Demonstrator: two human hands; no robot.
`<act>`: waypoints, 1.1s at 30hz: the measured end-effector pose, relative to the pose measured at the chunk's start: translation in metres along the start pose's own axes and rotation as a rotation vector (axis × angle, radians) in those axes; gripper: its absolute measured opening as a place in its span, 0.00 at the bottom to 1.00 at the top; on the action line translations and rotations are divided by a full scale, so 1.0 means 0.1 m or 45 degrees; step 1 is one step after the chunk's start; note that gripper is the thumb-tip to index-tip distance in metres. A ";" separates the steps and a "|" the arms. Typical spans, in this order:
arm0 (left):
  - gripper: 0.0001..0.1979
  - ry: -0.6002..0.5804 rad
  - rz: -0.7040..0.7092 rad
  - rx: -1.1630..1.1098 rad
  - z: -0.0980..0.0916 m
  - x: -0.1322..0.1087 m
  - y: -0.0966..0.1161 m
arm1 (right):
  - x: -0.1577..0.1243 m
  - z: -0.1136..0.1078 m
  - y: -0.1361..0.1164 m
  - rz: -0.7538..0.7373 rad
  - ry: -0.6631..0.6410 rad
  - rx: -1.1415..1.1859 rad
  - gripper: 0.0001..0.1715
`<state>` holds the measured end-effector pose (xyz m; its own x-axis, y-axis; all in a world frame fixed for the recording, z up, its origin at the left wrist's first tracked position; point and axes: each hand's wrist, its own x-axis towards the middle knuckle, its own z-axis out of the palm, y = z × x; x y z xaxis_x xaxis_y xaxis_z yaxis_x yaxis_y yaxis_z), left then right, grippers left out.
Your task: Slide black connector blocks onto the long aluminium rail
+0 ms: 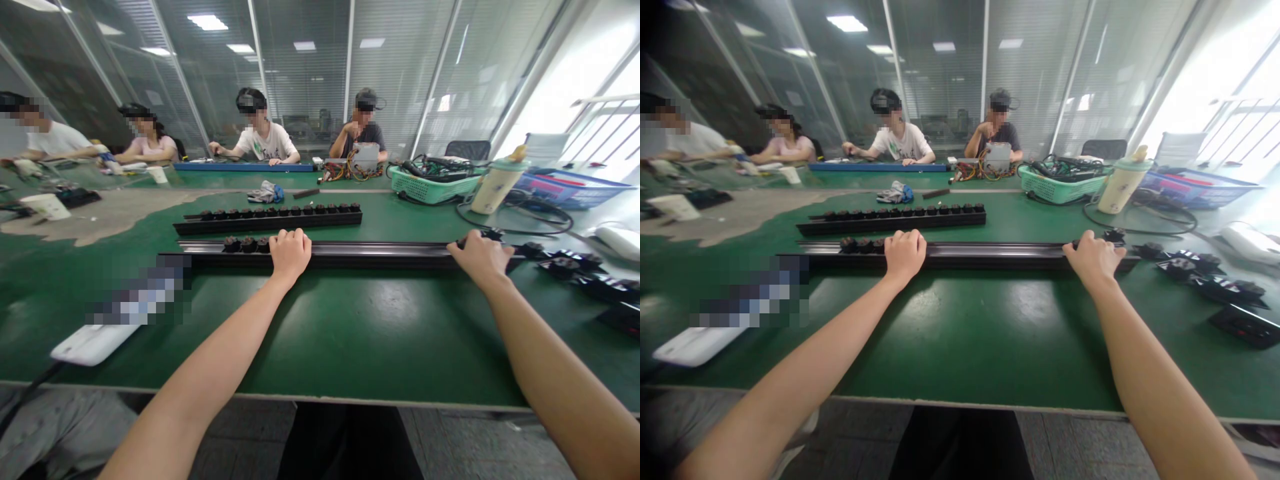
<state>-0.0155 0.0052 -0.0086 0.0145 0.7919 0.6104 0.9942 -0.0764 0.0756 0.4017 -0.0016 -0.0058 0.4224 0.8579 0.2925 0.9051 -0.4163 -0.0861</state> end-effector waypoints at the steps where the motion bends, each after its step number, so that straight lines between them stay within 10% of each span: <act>1: 0.18 -0.004 -0.002 -0.007 0.00 0.00 0.00 | 0.00 0.00 0.00 0.003 0.003 -0.002 0.29; 33: 0.20 -0.032 -0.041 -0.045 -0.04 0.02 0.01 | 0.01 -0.03 0.03 0.071 0.013 -0.033 0.29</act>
<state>-0.0151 0.0048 -0.0040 -0.0144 0.8091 0.5875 0.9898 -0.0716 0.1228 0.4047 -0.0032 -0.0031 0.4713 0.8302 0.2977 0.8787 -0.4709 -0.0781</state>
